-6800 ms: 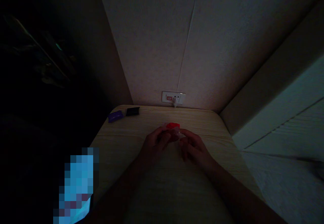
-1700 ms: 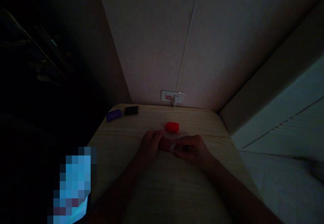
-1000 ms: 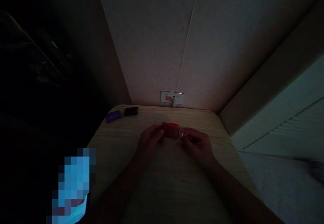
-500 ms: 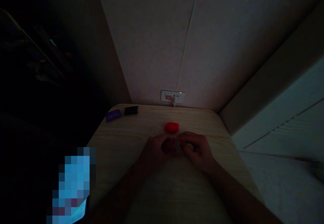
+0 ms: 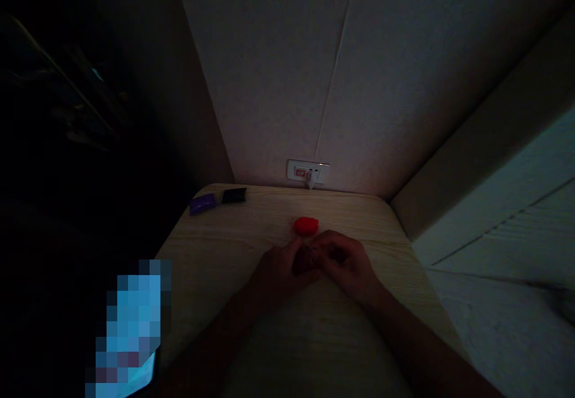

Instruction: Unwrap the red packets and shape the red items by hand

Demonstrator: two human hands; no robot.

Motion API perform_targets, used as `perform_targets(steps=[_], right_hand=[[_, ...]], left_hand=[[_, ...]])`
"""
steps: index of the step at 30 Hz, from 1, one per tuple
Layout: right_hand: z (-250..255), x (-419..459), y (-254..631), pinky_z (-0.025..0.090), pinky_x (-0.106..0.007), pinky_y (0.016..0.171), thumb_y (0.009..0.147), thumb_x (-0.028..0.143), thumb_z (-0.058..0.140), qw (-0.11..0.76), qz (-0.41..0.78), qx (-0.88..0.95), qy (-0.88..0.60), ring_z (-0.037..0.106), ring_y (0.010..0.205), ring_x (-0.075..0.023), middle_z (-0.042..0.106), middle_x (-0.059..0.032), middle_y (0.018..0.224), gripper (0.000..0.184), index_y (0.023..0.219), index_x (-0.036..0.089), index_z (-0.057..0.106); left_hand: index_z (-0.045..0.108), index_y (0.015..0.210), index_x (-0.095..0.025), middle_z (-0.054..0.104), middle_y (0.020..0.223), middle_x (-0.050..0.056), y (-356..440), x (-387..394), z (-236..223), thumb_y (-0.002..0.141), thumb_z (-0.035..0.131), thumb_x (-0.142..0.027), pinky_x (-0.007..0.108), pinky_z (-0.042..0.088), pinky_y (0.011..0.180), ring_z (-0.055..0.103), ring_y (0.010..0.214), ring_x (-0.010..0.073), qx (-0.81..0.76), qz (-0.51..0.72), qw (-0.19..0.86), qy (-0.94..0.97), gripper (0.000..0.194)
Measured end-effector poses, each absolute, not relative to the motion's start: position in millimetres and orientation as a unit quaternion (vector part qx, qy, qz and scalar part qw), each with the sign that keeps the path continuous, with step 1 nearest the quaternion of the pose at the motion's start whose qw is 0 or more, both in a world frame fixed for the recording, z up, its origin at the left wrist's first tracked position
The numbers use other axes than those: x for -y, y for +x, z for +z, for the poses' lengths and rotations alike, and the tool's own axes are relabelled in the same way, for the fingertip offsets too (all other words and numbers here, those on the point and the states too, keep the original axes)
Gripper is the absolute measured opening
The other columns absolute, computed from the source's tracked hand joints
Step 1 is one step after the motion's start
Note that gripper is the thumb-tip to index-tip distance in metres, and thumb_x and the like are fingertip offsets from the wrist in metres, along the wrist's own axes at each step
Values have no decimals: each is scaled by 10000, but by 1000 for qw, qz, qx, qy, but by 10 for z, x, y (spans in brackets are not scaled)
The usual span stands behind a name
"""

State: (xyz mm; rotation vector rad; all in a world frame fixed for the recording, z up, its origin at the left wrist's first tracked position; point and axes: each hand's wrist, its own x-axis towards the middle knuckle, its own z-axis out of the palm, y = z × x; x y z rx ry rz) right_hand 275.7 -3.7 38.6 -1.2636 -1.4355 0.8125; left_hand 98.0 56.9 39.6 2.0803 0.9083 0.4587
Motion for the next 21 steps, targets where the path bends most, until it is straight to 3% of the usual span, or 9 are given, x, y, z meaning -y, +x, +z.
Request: perform_targets(steps=[5,12,17,21], right_hand=[[406,12,2760,512,-294,616,898,328,738,538,332,588,-505,673,751,-191,741,-68,906,120,947,222,763],[397,-10,2755,464,-262,546,888,350,758,574,326,552,-510,616,673,-154,723,-60,913,127,900,225,776],[363,-22,2741,442,-254,504,853,408,784,600,345,503,-517,585,617,-149,707,-44,818,191,849,218,763],[322,-38,2734,424,-245,501,827,400,806,613,353,488,-512,570,610,-130,704,-39,857,188,847,217,769]], left_hand=[[603,970,-204,692,756,0,974,-596,377,854,701,-533,274,416,578,632,635,182,-367,195,461,784,362],[681,1172,-186,654,675,-20,1003,-586,381,909,649,-470,252,446,535,604,550,148,-328,258,562,714,388],[763,960,-176,597,557,-23,1028,-581,374,938,615,-450,247,419,519,541,493,130,-327,303,566,693,312],[767,968,-183,693,681,11,1057,-618,342,854,727,-421,241,419,502,559,529,133,-356,346,578,648,267]])
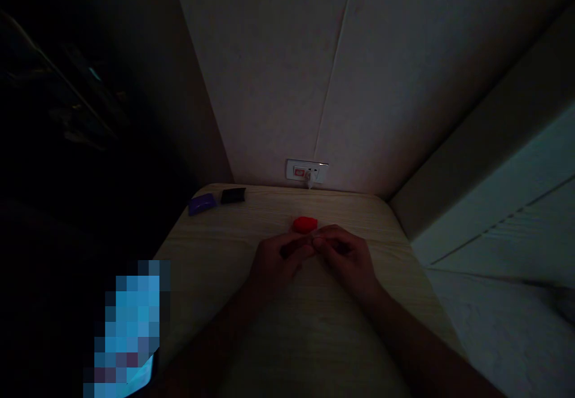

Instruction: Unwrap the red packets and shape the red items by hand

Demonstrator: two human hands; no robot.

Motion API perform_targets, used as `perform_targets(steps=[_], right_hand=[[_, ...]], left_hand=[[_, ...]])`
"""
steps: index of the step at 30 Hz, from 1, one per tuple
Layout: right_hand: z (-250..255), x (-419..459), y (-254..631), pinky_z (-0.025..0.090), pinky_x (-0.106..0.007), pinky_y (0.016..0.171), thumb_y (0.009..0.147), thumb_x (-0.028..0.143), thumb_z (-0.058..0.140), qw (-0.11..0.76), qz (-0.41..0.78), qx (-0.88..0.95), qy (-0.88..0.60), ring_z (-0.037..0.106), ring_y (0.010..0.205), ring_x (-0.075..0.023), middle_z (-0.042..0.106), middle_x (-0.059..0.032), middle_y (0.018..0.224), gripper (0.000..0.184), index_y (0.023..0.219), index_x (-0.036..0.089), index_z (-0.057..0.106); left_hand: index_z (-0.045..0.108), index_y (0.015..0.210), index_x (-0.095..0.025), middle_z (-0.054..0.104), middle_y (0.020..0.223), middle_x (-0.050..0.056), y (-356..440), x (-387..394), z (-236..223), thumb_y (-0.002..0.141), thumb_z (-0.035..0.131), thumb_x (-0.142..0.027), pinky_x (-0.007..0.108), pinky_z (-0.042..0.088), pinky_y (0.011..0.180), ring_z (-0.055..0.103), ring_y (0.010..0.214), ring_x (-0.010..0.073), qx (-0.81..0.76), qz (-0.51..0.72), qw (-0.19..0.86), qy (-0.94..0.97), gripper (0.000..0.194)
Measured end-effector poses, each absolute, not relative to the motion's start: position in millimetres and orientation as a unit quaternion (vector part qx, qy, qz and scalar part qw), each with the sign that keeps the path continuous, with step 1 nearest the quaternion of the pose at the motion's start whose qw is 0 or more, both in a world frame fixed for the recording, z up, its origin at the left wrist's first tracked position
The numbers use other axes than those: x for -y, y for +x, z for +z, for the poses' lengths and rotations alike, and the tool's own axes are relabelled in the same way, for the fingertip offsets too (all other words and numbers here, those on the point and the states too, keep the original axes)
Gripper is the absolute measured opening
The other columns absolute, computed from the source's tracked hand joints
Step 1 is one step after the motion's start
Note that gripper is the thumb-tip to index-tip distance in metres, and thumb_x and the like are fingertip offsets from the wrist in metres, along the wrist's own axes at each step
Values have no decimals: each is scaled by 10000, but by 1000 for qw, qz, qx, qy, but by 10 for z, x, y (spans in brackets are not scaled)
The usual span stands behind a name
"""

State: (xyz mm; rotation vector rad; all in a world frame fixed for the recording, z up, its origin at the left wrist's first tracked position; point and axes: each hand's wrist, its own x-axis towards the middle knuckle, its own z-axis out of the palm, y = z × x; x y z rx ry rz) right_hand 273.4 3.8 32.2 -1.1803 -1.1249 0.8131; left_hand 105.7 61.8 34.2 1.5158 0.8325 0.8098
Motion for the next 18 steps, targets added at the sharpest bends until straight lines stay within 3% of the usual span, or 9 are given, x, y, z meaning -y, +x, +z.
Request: perform_targets(steps=[4,8,13,18], right_hand=[[299,-59,2739,409,-225,482,776,428,838,616,406,444,-509,585,592,-125,691,-20,800,275,779,202,683],[307,-74,2735,422,-210,471,698,441,894,587,448,429,-520,597,549,-123,672,21,704,417,799,215,557],[352,-70,2720,555,-272,634,814,449,812,537,453,507,-499,709,688,-168,755,-23,786,317,972,196,703],[390,-19,2712,584,-305,710,887,413,751,505,411,560,-513,752,754,-200,811,-57,848,235,992,204,778]], left_hand=[[715,1029,-167,739,845,43,1069,-684,349,824,758,-431,220,412,510,583,589,123,-353,421,615,566,337],[728,1097,-154,754,869,46,1036,-707,398,876,718,-398,226,445,569,615,644,130,-329,417,628,569,329],[770,982,-145,775,834,51,992,-686,415,873,707,-338,320,549,770,715,780,214,-297,380,634,605,230],[777,1027,-159,800,1020,86,988,-688,378,820,755,-323,358,558,887,733,984,259,-325,395,614,601,266]])
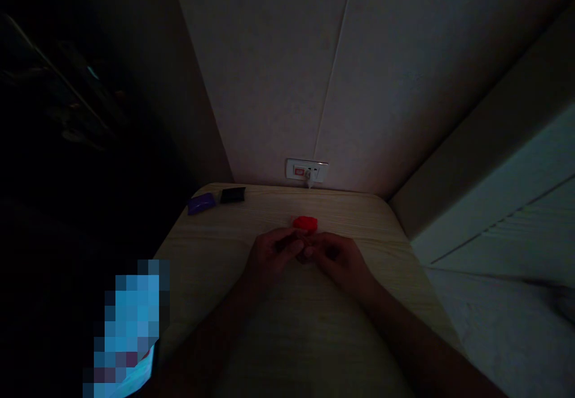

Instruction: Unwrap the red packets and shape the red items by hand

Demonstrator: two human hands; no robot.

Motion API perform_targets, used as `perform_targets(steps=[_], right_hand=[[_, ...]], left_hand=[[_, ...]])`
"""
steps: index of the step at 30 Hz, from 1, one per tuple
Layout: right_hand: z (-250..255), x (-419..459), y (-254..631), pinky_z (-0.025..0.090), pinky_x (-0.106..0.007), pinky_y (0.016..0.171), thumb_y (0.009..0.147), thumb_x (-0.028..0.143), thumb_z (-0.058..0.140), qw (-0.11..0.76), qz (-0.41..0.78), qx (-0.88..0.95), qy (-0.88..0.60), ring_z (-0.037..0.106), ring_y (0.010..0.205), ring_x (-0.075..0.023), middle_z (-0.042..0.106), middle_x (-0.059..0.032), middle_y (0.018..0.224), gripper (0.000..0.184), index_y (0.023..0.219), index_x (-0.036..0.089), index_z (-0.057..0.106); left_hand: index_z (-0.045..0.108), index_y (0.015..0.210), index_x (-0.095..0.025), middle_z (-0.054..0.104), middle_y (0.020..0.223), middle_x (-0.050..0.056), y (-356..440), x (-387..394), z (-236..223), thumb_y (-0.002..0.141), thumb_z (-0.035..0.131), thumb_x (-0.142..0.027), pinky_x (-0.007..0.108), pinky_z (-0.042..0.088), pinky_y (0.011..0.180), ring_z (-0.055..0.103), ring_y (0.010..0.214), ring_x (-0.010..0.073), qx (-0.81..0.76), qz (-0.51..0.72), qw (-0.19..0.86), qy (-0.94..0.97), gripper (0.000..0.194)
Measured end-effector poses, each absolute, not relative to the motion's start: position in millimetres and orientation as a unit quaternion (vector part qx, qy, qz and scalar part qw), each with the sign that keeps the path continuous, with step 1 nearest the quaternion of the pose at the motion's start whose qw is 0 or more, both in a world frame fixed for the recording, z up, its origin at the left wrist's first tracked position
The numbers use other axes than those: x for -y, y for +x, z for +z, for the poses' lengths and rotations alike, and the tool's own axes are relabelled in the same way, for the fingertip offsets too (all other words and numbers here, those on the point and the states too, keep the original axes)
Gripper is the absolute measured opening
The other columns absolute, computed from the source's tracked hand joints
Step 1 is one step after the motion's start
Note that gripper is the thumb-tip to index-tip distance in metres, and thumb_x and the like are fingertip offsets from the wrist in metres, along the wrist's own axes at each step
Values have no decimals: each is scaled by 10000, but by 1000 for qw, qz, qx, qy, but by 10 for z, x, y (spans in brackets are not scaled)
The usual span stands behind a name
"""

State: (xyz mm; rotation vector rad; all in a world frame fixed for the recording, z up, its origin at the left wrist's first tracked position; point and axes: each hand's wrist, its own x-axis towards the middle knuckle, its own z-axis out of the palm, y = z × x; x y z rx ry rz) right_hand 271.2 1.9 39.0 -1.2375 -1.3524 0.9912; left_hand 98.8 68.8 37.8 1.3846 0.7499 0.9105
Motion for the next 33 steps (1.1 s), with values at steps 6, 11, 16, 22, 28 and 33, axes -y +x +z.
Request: perform_targets(steps=[6,11,16,22,28,33], right_hand=[[387,-23,2729,538,-263,524,898,493,718,546,396,495,-547,677,557,-167,786,-58,721,336,801,181,798],[321,-57,2715,545,-268,479,819,488,803,587,457,436,-506,668,513,-169,761,-31,662,339,976,187,785],[363,-28,2704,588,-309,628,805,433,827,571,425,477,-516,722,664,-194,796,-34,788,329,1054,221,788],[354,-51,2721,541,-274,594,864,504,751,541,436,491,-526,684,637,-176,749,-26,714,316,800,194,738],[320,-41,2709,488,-251,504,933,501,673,533,409,504,-543,618,545,-152,697,-23,662,336,834,186,732],[352,1,2715,533,-271,536,986,493,595,513,388,531,-551,651,566,-167,741,-43,747,335,996,195,746]], left_hand=[[712,1158,-142,790,1073,129,1040,-709,354,794,779,-404,346,582,758,745,865,240,-277,414,678,540,453],[789,964,-136,810,886,79,1043,-714,394,775,791,-347,331,579,761,738,783,220,-347,407,658,530,283],[814,858,-158,799,806,56,980,-718,422,813,751,-355,333,564,760,728,765,225,-375,413,592,582,211],[797,778,-167,768,762,47,990,-701,407,792,765,-341,289,539,681,697,723,196,-384,442,537,607,178],[777,803,-148,750,730,42,1034,-687,396,800,756,-360,285,537,668,676,682,178,-387,427,580,576,213],[770,984,-143,755,817,53,1074,-662,382,807,756,-336,281,523,665,661,698,167,-334,389,629,584,262]])
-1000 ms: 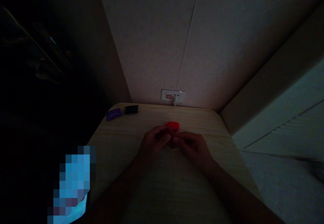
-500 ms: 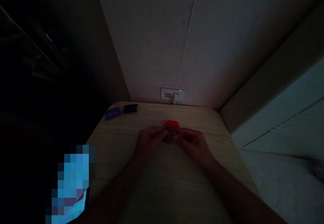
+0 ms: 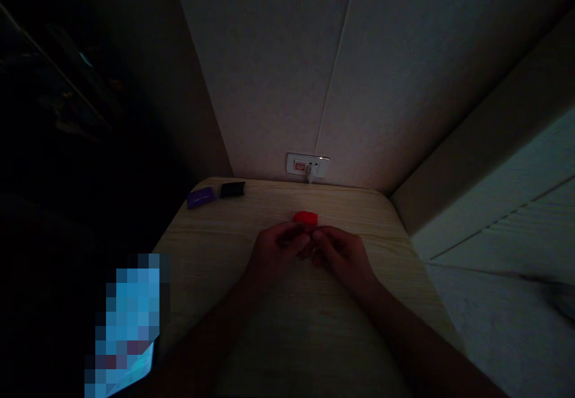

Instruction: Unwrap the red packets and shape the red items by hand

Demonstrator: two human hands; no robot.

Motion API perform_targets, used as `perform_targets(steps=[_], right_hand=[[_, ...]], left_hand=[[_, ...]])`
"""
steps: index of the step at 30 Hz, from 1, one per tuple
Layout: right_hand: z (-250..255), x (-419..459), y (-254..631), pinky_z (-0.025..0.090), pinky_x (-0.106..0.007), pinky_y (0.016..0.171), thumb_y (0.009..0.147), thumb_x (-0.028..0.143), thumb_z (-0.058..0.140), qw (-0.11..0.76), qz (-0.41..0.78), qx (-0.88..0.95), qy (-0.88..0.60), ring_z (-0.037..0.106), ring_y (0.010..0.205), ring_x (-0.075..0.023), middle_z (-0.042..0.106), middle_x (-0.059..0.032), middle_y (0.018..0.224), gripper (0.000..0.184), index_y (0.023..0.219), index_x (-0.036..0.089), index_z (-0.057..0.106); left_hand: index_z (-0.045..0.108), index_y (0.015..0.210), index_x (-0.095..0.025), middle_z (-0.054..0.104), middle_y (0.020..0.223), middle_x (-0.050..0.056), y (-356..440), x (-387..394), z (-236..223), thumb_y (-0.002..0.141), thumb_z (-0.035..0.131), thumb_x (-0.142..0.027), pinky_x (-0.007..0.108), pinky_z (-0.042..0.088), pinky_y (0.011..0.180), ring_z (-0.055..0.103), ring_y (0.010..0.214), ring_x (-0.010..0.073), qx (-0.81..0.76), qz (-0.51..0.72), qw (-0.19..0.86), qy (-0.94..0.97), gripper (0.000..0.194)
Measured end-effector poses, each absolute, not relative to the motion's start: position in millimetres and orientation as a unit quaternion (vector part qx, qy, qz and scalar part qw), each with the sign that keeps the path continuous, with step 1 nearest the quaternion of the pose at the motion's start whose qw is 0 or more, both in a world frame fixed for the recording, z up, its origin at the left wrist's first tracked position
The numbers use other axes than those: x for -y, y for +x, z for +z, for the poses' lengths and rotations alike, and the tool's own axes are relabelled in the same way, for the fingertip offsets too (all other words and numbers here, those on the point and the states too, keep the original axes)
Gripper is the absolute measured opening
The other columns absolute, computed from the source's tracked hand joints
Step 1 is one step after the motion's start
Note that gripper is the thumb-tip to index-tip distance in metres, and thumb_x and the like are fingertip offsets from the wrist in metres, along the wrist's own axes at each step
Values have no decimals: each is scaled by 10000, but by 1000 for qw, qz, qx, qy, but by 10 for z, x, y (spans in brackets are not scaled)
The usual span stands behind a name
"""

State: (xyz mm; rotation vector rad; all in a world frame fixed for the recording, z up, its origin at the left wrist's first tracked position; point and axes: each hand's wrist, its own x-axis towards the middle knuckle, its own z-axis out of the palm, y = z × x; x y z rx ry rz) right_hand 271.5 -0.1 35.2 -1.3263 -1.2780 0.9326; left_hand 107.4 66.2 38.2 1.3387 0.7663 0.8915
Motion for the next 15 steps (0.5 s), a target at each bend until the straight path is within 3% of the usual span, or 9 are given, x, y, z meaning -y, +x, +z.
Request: perform_targets(steps=[5,9,15], right_hand=[[366,-19,2752,484,-245,473,945,468,670,574,365,491,-544,604,497,-131,723,-27,754,275,957,197,711],[361,-52,2758,463,-228,455,854,400,780,599,386,467,-523,574,458,-120,676,2,596,216,859,188,739],[367,-16,2773,482,-229,475,880,329,743,579,402,504,-499,603,486,-129,671,15,614,151,973,211,732]], left_hand=[[718,939,-155,647,713,3,1092,-647,395,881,671,-346,233,434,563,536,598,111,-305,412,637,576,206],[636,966,-174,588,706,-23,1098,-621,372,907,656,-402,231,479,551,549,591,111,-265,402,672,563,237],[583,976,-185,580,724,-29,1076,-599,325,944,621,-456,189,438,401,549,499,93,-266,360,689,570,275]])
